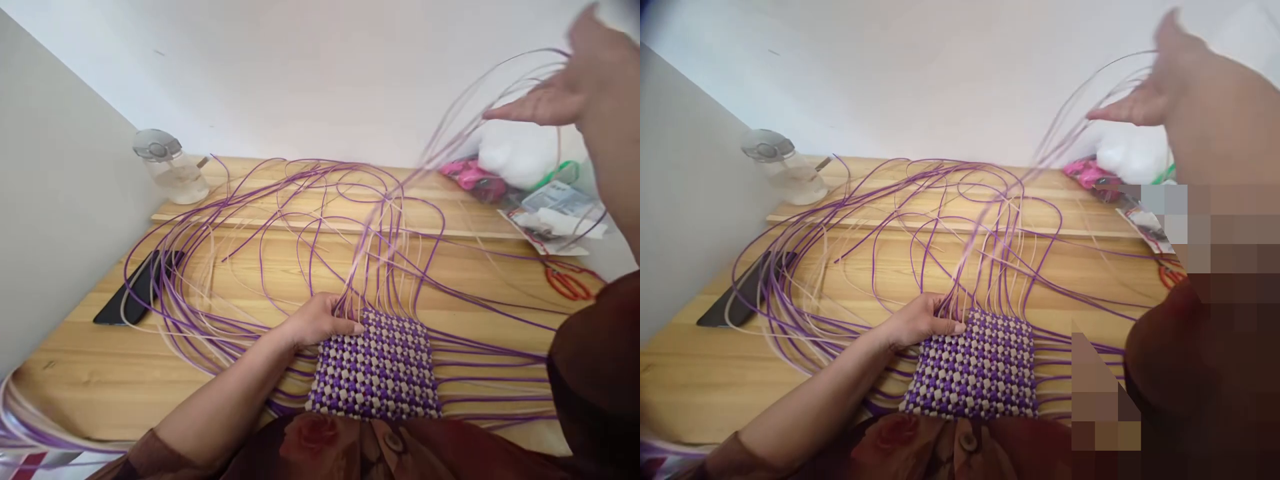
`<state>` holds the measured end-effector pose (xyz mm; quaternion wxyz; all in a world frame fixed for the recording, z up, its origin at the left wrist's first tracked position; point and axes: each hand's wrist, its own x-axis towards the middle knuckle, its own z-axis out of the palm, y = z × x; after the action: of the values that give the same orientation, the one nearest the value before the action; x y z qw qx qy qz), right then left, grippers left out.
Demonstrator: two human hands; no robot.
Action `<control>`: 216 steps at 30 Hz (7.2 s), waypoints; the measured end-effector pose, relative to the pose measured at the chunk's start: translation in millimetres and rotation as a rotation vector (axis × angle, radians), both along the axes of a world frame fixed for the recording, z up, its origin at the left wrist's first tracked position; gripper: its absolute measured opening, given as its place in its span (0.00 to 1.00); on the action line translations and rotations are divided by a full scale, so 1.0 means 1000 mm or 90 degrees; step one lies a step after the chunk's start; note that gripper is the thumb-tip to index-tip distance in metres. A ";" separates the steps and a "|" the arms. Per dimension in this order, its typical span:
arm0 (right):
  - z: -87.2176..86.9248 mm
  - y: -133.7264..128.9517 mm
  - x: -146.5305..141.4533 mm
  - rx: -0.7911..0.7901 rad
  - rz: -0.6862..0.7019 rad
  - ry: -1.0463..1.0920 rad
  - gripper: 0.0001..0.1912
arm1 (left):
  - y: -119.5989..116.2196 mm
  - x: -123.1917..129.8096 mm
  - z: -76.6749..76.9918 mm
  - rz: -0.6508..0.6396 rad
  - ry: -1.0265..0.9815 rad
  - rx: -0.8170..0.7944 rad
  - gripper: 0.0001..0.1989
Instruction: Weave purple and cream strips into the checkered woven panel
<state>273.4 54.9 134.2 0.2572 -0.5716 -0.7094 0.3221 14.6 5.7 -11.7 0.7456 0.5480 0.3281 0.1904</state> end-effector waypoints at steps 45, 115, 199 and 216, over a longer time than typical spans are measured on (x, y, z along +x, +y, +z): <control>-0.154 -0.139 -0.054 0.530 0.234 0.054 0.10 | -0.002 -0.022 0.028 -0.002 0.071 -0.167 0.23; -0.115 -0.039 -0.036 0.482 0.248 -0.182 0.11 | 0.002 0.006 0.002 0.023 0.024 -0.033 0.14; -0.093 -0.056 -0.043 0.123 0.281 -0.079 0.12 | -0.010 0.018 -0.012 0.113 0.039 0.141 0.16; -0.091 -0.052 -0.046 -0.089 0.195 -0.002 0.12 | -0.010 0.019 -0.011 0.115 0.028 0.125 0.16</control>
<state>227.1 3.1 42.8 0.1640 -0.4738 -0.7645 0.4051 33.7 -3.9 -22.5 0.6610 0.5904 0.3722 0.2758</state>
